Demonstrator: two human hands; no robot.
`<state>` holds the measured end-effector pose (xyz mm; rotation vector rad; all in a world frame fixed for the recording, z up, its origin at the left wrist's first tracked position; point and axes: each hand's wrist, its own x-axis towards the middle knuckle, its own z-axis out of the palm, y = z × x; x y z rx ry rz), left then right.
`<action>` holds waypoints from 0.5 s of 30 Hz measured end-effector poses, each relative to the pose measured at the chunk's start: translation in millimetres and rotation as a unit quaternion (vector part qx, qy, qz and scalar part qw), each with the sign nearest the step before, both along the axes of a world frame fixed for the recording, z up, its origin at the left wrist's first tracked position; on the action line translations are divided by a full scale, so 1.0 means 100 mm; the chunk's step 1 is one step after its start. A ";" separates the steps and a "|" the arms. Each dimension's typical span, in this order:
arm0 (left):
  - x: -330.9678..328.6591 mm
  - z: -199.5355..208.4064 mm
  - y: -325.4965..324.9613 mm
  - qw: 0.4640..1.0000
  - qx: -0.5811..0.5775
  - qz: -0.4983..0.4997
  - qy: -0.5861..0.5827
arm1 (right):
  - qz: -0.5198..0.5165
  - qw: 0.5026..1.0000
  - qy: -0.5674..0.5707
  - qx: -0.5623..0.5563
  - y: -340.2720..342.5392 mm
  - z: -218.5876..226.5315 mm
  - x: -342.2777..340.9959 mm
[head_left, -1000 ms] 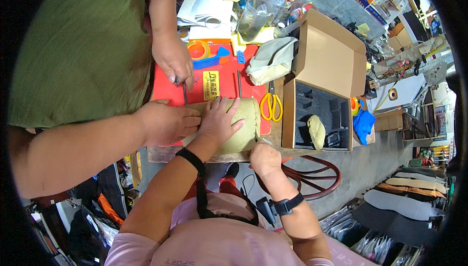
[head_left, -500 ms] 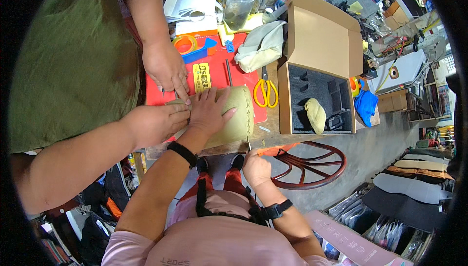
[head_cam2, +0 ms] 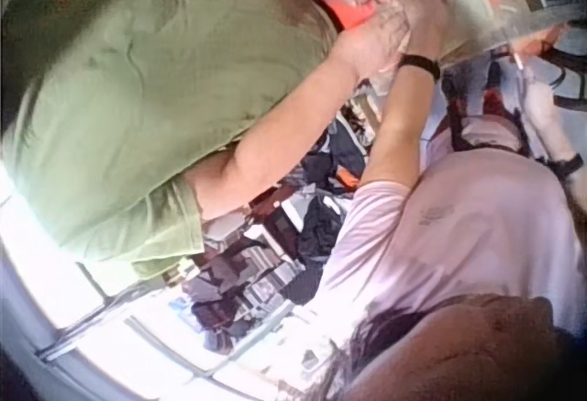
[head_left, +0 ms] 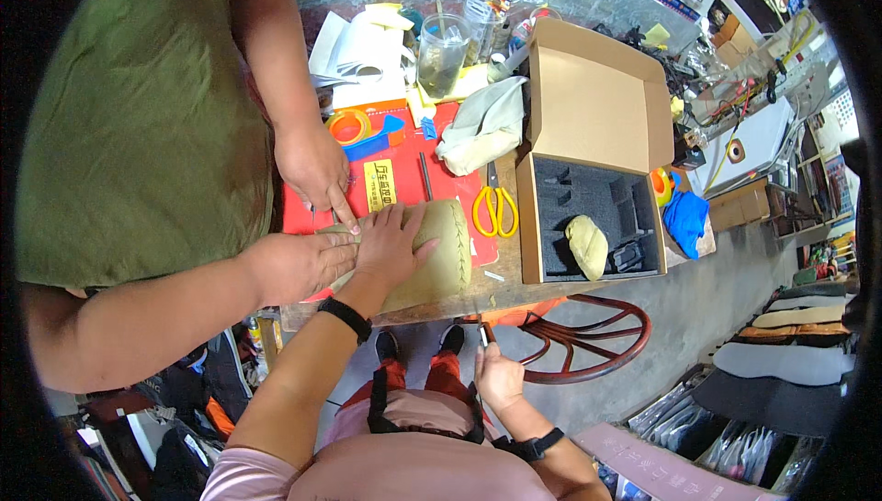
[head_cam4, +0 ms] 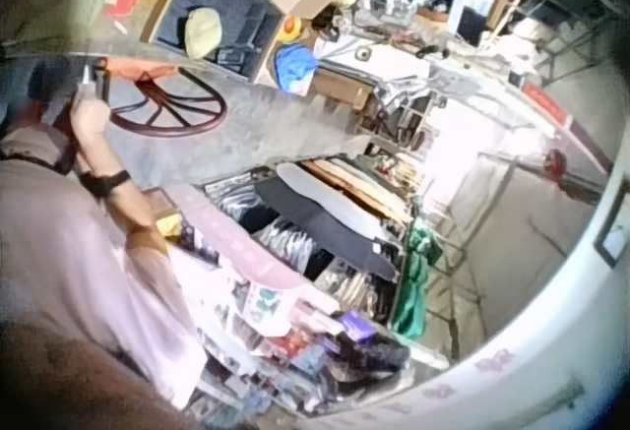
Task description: The person uses yellow-handled scissors to cut a light-colored fabric piece on a red work surface. They repeatedly reposition and trim the fabric while another person assists by holding and adjusting the material.
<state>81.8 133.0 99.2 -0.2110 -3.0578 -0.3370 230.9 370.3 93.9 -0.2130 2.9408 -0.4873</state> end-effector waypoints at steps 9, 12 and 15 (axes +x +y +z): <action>0.00 -0.09 0.02 1.000 0.003 -0.001 0.019 | -0.009 0.995 -0.099 0.024 -0.64 0.66 -1.67; 0.01 -0.07 0.00 0.999 0.048 -0.001 0.014 | 0.034 0.978 -0.180 0.094 -0.83 0.79 -1.94; 0.01 -0.08 -0.02 0.997 0.065 -0.007 0.040 | 0.050 0.965 -0.216 0.143 -0.97 0.81 -2.08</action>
